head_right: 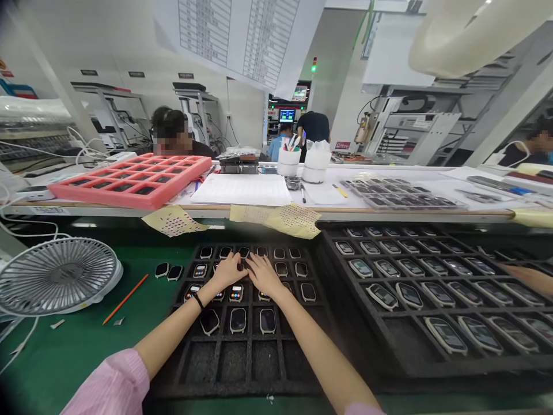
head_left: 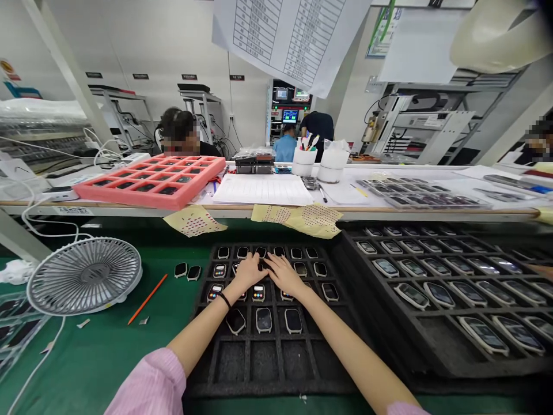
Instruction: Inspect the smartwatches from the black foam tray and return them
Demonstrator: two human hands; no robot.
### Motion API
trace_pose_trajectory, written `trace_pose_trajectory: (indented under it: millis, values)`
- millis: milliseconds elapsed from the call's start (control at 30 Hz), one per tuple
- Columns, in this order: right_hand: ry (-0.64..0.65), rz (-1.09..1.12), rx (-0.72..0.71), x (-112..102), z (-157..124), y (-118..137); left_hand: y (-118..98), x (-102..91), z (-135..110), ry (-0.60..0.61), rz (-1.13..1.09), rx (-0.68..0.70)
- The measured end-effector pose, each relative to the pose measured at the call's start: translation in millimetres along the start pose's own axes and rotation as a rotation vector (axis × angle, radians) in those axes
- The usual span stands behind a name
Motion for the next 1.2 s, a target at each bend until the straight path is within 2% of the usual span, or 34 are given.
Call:
trace_pose_trajectory:
  millis: [200,333,600,767,1000,1200]
  values:
    - [-0.006,0.05,-0.017,-3,1,-1,-2,-1.4,-1,0.022,-0.005,0.0]
    - [-0.059,0.093,-0.001,-20,3,-14,-1,-2.1,-1,0.026,-0.007,-0.001]
    - [-0.235,0.096,0.222,-70,4,-94,0,-1.8,0,0.039,-0.011,-0.004]
    - [-0.272,0.094,0.34,-89,-1,-134,0,-2.1,0,0.053,-0.017,-0.006]
    - [-0.264,0.092,0.457,-95,-7,-161,1,-0.3,1,0.05,-0.014,-0.011]
    - [-0.238,0.077,0.488,-90,-9,-164,0,-1.8,1,0.052,-0.008,-0.011]
Point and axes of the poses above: each hand's wrist, its own z-axis towards the middle knuckle, its own x-axis out of the palm, y = z × x, the point moved 10 cm from there along z, towards the middle knuckle, and after that the axes turned 15 degrees about x, right-handed, at the moved point
